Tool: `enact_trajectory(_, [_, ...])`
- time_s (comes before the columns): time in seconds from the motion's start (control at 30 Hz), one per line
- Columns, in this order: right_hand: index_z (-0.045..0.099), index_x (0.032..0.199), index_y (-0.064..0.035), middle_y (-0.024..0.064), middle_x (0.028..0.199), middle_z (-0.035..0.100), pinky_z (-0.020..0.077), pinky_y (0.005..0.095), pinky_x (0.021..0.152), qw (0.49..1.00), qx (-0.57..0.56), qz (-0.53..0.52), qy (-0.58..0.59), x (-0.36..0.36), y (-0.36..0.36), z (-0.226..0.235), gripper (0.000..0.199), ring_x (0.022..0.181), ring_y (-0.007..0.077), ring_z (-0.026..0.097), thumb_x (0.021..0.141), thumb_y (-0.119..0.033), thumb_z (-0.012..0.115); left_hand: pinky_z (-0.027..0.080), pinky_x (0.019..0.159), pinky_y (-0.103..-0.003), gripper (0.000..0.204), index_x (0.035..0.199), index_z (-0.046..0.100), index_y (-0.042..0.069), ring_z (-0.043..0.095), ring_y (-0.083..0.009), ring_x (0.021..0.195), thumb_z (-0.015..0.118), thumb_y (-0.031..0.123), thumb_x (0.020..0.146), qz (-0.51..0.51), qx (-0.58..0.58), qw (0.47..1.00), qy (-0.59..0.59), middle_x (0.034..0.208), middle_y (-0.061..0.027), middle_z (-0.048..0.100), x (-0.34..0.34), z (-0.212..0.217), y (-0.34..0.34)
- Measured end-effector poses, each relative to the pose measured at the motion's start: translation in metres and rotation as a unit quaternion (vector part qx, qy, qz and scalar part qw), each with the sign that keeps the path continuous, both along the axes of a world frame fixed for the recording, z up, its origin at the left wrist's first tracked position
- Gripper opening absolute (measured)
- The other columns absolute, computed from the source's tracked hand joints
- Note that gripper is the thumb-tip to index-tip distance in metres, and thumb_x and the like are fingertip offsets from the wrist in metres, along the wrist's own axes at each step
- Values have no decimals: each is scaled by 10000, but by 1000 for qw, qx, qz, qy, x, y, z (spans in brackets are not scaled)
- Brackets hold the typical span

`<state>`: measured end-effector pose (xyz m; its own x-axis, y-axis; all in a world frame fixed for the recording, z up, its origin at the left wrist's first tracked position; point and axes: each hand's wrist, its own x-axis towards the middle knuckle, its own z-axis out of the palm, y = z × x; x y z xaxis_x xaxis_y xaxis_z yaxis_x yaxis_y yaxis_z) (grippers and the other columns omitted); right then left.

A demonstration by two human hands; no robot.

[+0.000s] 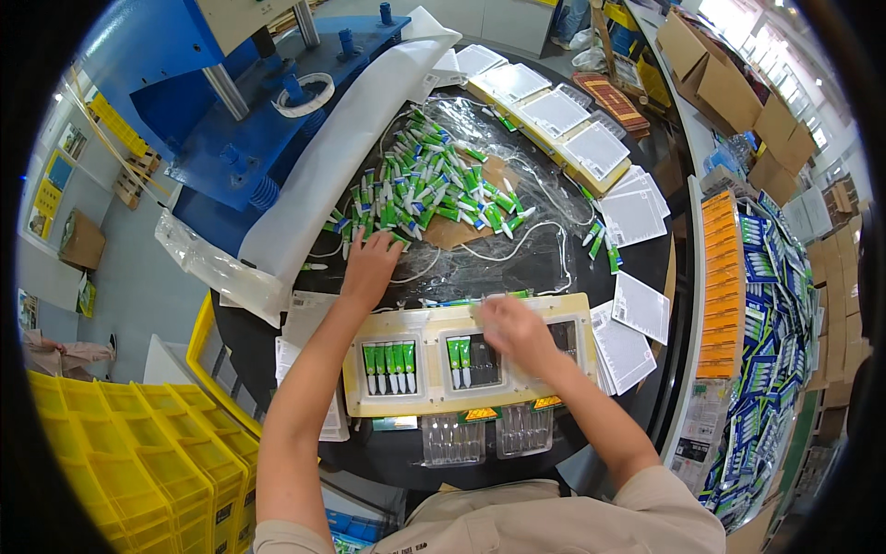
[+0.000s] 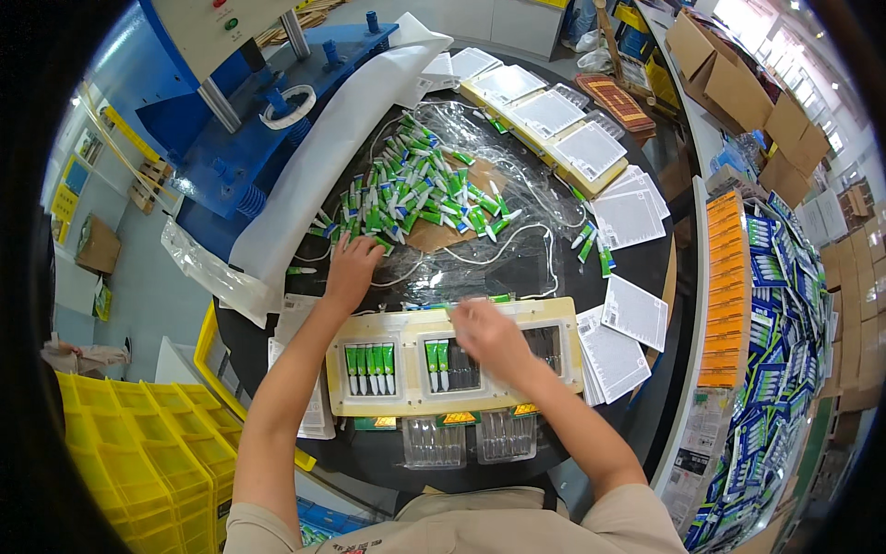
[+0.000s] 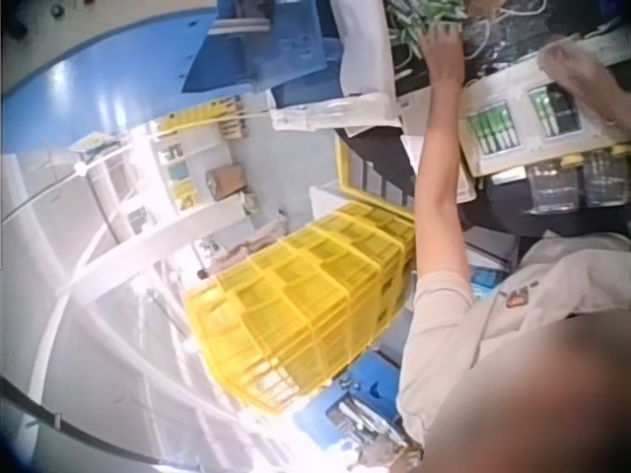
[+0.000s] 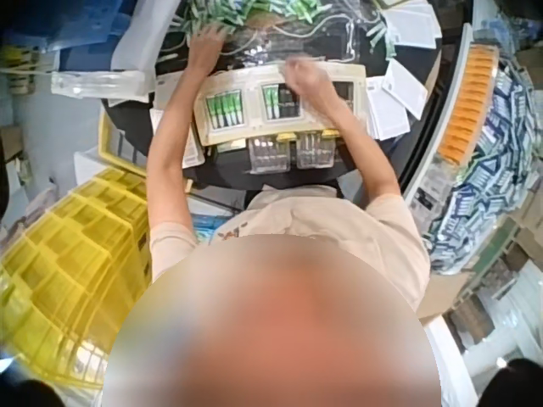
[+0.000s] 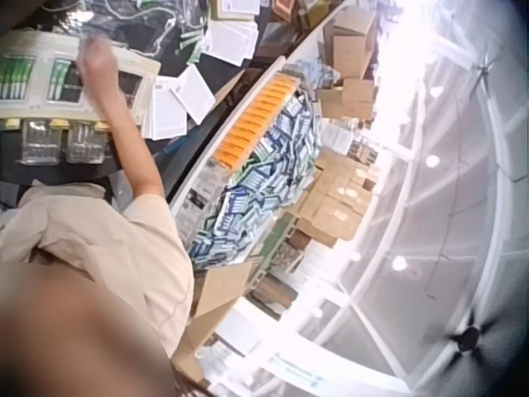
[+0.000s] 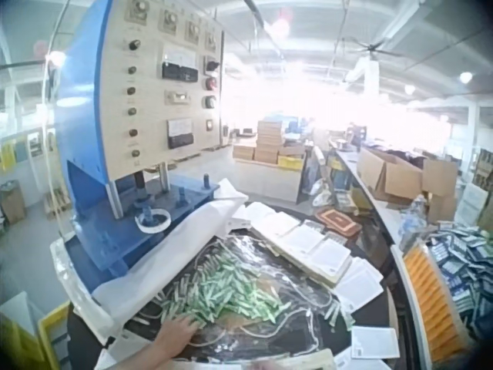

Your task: The person places green cylindrical batteries into a three-compartment wooden jig, then covers each compartment with a white paper sheet. The person repeats this cycle multiple times, handling batteries and paper sheets by hand.

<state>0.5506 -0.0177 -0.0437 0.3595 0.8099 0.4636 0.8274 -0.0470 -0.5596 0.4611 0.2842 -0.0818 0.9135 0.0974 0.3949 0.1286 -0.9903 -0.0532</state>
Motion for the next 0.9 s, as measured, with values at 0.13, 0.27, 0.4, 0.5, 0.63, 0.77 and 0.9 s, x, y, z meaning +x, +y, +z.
enact_trajectory(0.13, [643, 1140, 106, 148, 1036, 613, 560, 337, 825, 972, -98, 85, -196, -42, -41, -2, 373, 949, 258, 634, 797, -38, 627, 522, 810, -383, 332, 1243, 677, 81, 648, -286, 903, 669, 66, 912, 103, -269, 957, -42, 981, -112, 622, -41, 24, -59])
enact_trajectory(0.27, [641, 1147, 83, 137, 1047, 610, 559, 339, 839, 974, -137, 60, -170, -56, -39, -17, 362, 974, 263, 634, 810, -44, 619, 524, 730, -338, 301, 1249, 687, 42, 659, -238, 810, 666, 61, 949, 110, -495, 852, -126, 966, -133, 672, -87, 45, -114])
enact_trajectory(0.4, [656, 1130, 24, 147, 1061, 661, 570, 385, 812, 997, -27, -6, -74, -31, -27, -16, 271, 969, 297, 669, 868, -24, 606, 518, 819, -286, 328, 1310, 632, -27, 654, -171, 906, 571, -3, 989, 119, -542, 823, -123, 1044, -125, 666, -116, 54, -169])
enact_trajectory(0.5, [681, 1016, -5, 173, 956, 674, 556, 445, 763, 990, 7, -131, -53, 43, 18, -16, 147, 891, 364, 671, 878, -39, 647, 552, 871, -370, 267, 1224, 663, -22, 693, -307, 972, 634, 23, 961, 87, -461, 876, -110, 1079, -195, 689, -121, 54, -216])
enact_trajectory(0.63, [710, 931, -12, 188, 950, 667, 538, 491, 762, 945, -163, -282, -41, 127, 90, -29, 257, 901, 395, 677, 854, -248, 777, 548, 794, -384, 238, 1119, 698, 13, 686, -287, 890, 708, 40, 883, 21, -319, 938, -132, 1004, -129, 701, -105, 43, -242])
enact_trajectory(0.77, [746, 880, -23, 196, 917, 707, 572, 476, 755, 910, -283, -303, 22, 146, 106, -39, 329, 914, 369, 713, 790, -325, 842, 503, 674, -353, 265, 1059, 723, 32, 658, -224, 784, 769, 37, 799, -19, -205, 973, -104, 892, -66, 673, -94, 30, -242])
enact_trajectory(0.9, [748, 910, -50, 139, 897, 709, 540, 469, 754, 941, -173, -280, 82, 127, 61, -30, 283, 889, 344, 685, 796, -299, 820, 463, 666, -341, 213, 1041, 725, 39, 627, -204, 777, 744, 108, 840, -33, -137, 985, -94, 857, -39, 643, -85, 16, -239])
